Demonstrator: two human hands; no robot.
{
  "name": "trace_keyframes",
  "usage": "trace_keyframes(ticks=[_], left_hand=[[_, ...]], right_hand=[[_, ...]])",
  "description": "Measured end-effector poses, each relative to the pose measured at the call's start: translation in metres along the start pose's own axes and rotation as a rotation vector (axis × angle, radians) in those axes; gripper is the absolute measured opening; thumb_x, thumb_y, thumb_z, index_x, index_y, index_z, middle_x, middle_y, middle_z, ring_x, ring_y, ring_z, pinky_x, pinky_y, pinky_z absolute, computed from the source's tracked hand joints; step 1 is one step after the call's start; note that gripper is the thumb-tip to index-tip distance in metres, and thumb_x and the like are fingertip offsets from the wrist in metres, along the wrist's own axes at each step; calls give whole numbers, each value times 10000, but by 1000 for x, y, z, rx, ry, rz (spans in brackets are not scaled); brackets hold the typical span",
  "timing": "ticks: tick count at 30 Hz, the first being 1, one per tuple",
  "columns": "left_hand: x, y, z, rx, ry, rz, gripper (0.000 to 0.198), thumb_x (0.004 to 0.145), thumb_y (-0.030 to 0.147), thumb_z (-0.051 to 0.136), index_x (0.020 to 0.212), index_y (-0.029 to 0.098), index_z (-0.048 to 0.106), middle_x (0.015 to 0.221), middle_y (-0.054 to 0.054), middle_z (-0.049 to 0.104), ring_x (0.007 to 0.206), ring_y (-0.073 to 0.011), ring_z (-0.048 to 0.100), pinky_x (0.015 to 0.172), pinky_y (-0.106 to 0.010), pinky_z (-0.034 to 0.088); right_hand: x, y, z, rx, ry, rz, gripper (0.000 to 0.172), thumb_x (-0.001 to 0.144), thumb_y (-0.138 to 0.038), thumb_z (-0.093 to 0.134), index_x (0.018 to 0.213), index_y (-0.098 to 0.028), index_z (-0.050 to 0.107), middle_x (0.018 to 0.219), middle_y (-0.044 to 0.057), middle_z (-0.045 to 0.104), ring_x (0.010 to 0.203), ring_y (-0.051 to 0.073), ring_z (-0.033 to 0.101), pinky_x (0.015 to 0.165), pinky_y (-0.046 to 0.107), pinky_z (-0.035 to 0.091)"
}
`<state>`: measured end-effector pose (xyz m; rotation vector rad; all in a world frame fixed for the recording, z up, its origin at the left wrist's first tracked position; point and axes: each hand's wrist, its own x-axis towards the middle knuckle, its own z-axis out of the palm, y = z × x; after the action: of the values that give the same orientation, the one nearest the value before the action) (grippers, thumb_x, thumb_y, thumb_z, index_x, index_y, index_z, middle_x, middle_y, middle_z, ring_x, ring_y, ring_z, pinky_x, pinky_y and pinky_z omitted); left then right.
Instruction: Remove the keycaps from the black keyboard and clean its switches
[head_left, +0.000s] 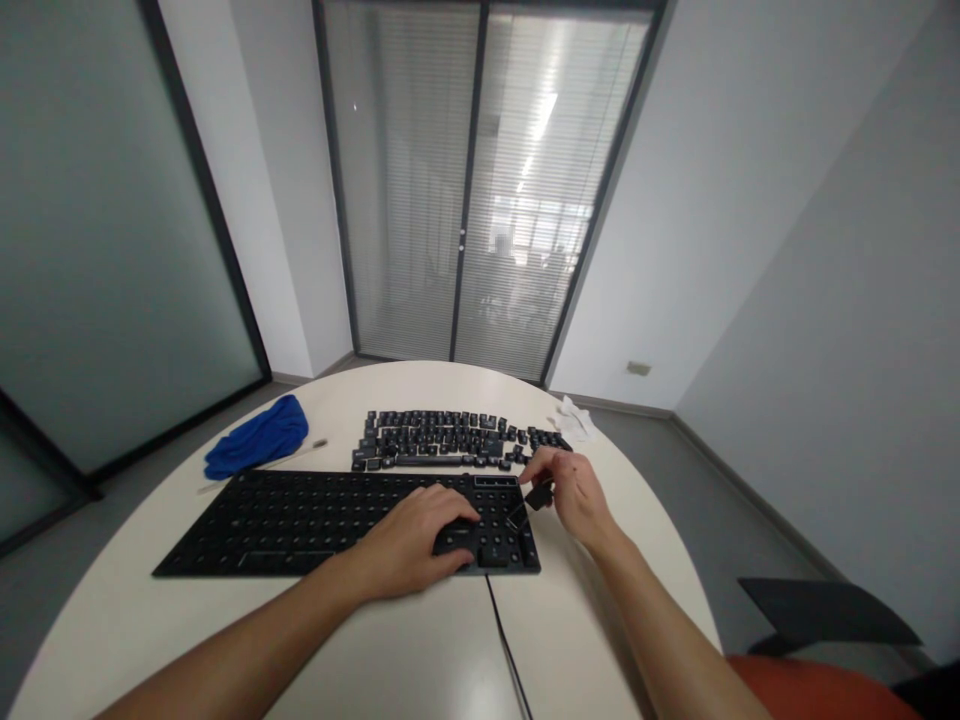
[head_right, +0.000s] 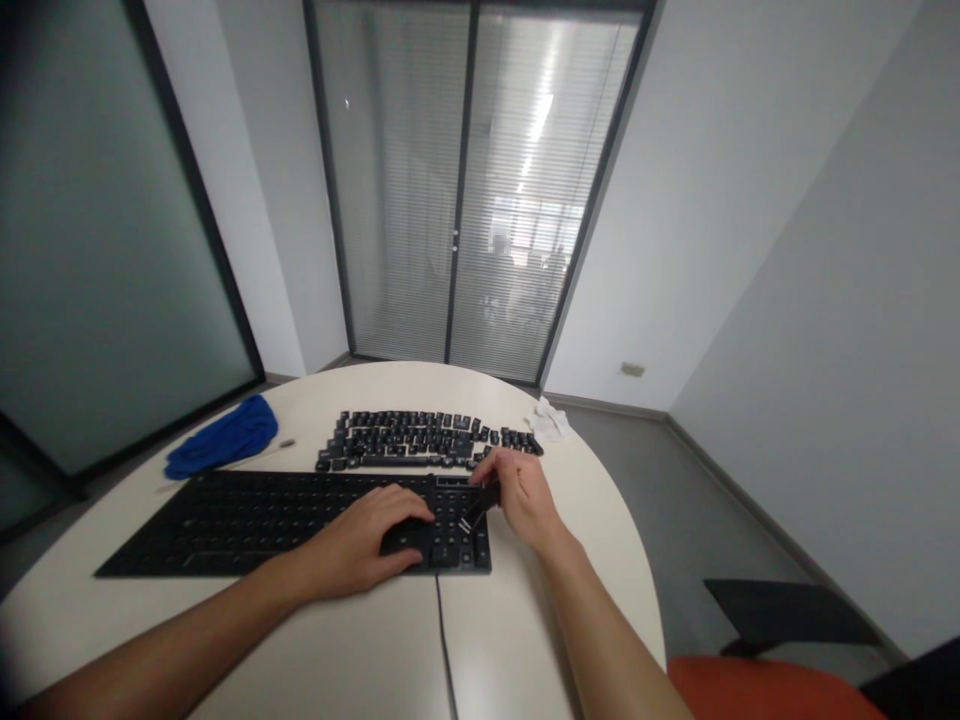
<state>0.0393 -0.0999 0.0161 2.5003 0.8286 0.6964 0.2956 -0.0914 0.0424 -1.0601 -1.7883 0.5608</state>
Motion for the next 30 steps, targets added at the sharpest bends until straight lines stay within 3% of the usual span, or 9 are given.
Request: trace_keyframes(ticks=[5,14,25,30], left_hand=[[0,-3,1,-14,4,2,334,815,233,692,1133,251,595,1140,-48,646,1060,-244,564,949,-403,425],[1,-3,1,-4,0,6,327,819,227,690,1130,247,591,1131,-46,645,1044,-242,563,936,-410,431],[1,-3,0,-13,-1,3,331,815,212,686,1129,251,589,1130,-46,646,1058,-241,561,948,-408,427],[1,-4,1,-18,0,1,319,819,225,687,1123,253,596,1119,-44,650,1050,-241,563,940,-406,432]], right_hand=[[-1,3,9,25,-115,23,732,941,-701,257,654,-162,659,542,25,553,461,128,518,454,231,386],[0,-2,16,57,-122,104,738,914,-740,264,617,-169,626,510,11,523,439,123,500,436,229,371],[0,-2,19,87,-193,-35,731,944,-693,258,592,-171,629,599,50,576,500,133,518,434,224,397],[0,-3,19,94,-209,-32,729,928,-712,281,575,-174,624,591,49,565,506,136,518,426,222,396]])
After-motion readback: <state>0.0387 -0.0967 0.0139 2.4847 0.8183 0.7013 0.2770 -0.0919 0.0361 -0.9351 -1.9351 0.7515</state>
